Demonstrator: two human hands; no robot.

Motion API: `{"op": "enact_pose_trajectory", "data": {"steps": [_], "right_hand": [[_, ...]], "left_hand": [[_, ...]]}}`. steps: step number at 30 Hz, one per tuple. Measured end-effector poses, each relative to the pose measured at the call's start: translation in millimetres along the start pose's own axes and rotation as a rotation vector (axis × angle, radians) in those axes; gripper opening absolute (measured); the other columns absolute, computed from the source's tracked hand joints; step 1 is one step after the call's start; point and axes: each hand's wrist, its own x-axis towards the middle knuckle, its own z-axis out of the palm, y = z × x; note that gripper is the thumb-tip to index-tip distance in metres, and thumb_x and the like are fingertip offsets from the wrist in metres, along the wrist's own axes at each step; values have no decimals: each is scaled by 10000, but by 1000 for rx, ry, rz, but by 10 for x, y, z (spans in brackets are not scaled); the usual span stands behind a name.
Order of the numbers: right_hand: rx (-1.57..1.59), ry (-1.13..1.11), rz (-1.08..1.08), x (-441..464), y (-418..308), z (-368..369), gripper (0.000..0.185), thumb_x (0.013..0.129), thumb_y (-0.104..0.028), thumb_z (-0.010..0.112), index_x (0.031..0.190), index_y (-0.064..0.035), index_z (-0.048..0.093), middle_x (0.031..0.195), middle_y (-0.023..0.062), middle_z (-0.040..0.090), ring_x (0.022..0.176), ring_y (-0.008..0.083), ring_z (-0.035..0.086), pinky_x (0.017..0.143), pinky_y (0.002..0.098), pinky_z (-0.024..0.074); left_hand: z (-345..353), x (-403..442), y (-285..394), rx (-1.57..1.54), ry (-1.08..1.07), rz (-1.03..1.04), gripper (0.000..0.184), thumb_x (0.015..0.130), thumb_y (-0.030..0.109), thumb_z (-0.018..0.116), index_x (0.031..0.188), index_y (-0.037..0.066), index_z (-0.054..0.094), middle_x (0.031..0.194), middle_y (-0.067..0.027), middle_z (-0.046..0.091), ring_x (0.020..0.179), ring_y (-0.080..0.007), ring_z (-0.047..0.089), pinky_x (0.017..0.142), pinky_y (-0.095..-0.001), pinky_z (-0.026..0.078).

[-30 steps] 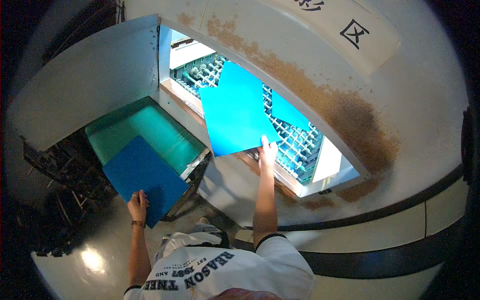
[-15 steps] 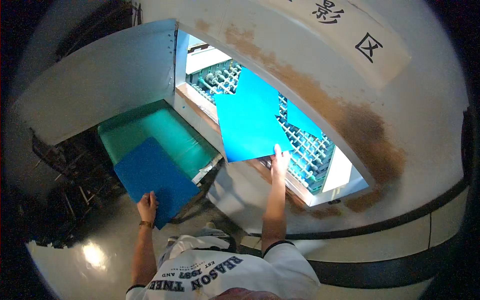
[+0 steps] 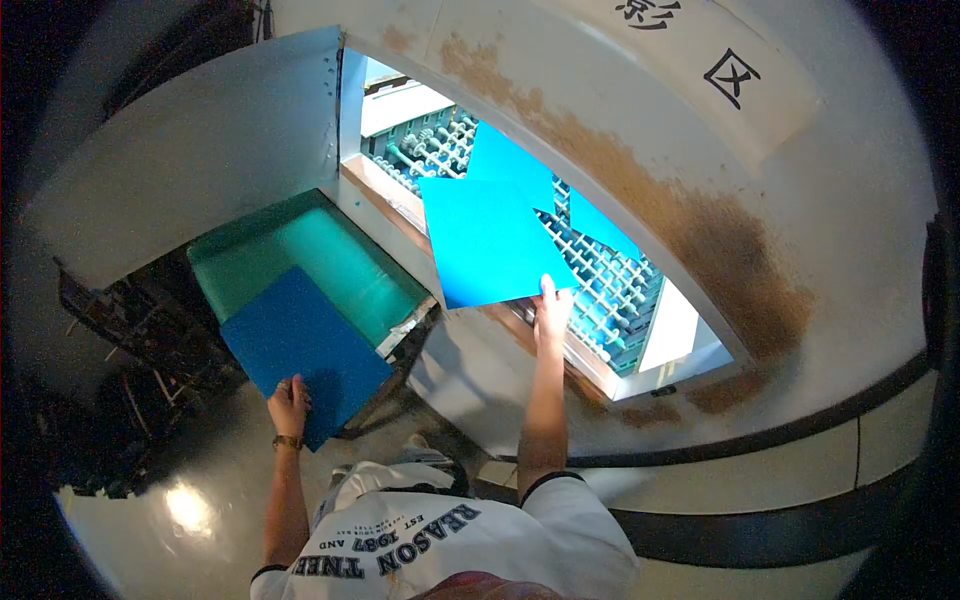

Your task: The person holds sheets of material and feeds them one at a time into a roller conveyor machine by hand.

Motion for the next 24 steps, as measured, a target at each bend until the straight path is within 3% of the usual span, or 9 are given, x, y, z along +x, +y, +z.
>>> {"op": "enact_pose_trajectory", "data": {"steps": [8, 11, 16, 24], "right_hand": [[-22, 19, 24, -2, -7, -4, 241, 864, -141, 528, 1061, -5, 497, 966, 42, 546, 797, 112, 505, 667, 271, 456], [-158, 4, -32, 48, 74, -76, 237, 870, -172, 516, 1054, -25, 491, 963, 55, 552, 806, 144, 551, 673, 293, 485], [-35, 13, 77, -8, -91, 78, 252, 875, -201, 506, 1043, -14, 487, 970, 80, 568, 814, 180, 585, 684, 327, 507], [-2, -52, 100, -47, -154, 45, 240, 849, -145, 530, 1050, -23, 483, 976, 72, 557, 833, 180, 573, 692, 345, 507]], "left_hand": [[7, 29, -89, 21, 4, -5, 325, 888, 245, 483, 667, 11, 523, 539, -69, 552, 449, -124, 551, 419, -254, 430], [5, 34, -163, 27, -6, 3, 328, 889, 244, 481, 658, 14, 520, 540, -71, 555, 449, -126, 552, 425, -254, 430], [22, 36, -194, -24, 1, 8, 320, 888, 235, 487, 655, 18, 522, 539, -64, 551, 448, -119, 540, 424, -253, 420], [-18, 22, -145, -33, -27, 4, 304, 890, 225, 485, 669, 23, 537, 529, -55, 538, 451, -111, 523, 422, -250, 405]]}}
